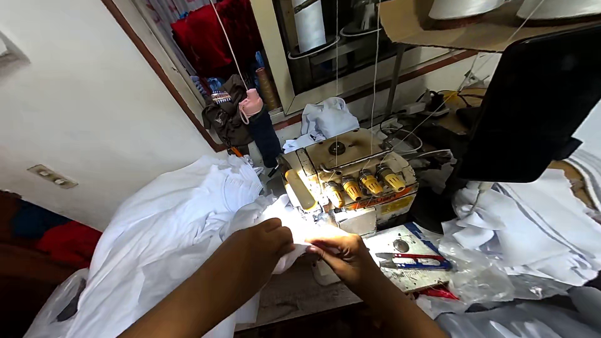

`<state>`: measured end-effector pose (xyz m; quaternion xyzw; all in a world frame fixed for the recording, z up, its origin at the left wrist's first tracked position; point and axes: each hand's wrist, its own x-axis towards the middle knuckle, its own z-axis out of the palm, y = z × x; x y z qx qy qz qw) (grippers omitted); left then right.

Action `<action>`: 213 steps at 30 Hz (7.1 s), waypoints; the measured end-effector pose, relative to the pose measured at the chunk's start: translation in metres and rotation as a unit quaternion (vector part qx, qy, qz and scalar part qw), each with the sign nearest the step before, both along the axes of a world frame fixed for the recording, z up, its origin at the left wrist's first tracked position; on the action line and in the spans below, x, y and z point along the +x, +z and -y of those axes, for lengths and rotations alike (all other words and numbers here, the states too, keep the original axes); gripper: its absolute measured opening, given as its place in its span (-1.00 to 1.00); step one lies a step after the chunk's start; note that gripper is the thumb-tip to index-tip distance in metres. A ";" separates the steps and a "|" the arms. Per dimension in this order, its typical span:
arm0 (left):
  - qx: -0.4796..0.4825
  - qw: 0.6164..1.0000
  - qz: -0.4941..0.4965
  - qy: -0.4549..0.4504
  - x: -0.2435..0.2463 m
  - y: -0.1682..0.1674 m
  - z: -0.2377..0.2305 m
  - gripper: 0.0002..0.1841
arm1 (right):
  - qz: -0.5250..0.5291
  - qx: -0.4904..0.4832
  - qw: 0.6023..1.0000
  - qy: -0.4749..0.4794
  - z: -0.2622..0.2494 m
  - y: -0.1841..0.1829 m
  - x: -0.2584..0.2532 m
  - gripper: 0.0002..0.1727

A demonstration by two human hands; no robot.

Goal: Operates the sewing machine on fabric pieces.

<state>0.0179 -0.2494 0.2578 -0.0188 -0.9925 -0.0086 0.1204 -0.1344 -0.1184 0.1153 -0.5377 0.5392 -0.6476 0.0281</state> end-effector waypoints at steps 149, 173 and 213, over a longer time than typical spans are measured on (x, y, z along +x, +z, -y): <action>0.053 0.988 -0.122 0.075 -0.023 -0.111 0.009 -0.71 | -0.061 0.038 0.990 -0.121 -0.003 -0.024 -0.004 -0.77; -0.074 0.996 0.009 -0.052 -0.017 -0.023 0.146 -0.90 | -0.012 0.019 0.990 -0.138 -0.001 -0.033 -0.002 -0.78; -0.137 0.988 -0.040 0.052 0.124 0.053 0.016 -0.73 | -0.072 0.092 0.992 -0.037 0.001 -0.054 0.075 -0.78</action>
